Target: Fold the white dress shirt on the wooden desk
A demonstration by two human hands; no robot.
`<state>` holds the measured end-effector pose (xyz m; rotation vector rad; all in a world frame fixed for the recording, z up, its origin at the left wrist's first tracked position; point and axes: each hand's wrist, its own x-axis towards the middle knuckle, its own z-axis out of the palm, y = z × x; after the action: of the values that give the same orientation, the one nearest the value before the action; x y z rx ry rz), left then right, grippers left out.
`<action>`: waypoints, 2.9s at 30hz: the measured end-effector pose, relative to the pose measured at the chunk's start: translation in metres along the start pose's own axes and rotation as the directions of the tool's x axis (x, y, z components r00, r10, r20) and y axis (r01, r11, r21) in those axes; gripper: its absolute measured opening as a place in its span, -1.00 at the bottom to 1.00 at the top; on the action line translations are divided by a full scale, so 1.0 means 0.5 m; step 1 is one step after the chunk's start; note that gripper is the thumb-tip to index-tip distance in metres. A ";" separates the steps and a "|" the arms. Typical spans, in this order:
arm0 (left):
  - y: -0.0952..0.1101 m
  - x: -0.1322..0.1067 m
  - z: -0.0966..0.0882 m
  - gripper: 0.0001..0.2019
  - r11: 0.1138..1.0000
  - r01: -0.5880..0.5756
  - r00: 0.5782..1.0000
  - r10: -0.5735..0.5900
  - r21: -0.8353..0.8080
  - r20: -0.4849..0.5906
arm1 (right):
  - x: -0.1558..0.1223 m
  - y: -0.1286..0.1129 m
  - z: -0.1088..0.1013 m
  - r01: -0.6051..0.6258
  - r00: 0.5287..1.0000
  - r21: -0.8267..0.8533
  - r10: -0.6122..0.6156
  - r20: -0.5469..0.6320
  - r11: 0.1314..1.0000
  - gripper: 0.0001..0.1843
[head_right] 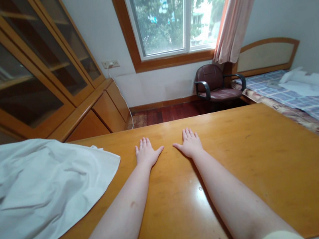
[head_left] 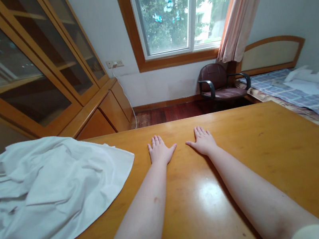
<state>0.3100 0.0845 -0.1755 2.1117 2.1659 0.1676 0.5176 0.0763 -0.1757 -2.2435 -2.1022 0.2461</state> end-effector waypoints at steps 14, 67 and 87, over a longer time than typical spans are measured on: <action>0.000 -0.003 -0.004 -0.01 1.000 0.002 1.000 -0.002 0.011 0.006 | 0.005 0.003 0.011 0.003 0.999 0.006 -0.003 -0.034 1.000 0.10; -0.462 -0.114 -0.199 -0.65 0.640 0.630 0.290 -0.719 -0.439 -0.632 | -0.030 0.032 -0.030 0.095 0.987 0.426 -0.029 -0.158 0.900 -0.55; -0.229 -0.101 -0.152 -0.71 0.995 -0.094 0.981 0.100 0.040 -0.166 | -0.025 0.035 -0.026 0.090 0.987 0.448 -0.019 -0.160 0.889 -0.55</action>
<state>0.1861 0.0309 -0.1182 2.3002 2.1677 0.3335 0.5361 0.0636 -0.1646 -1.8634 -1.7948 0.4904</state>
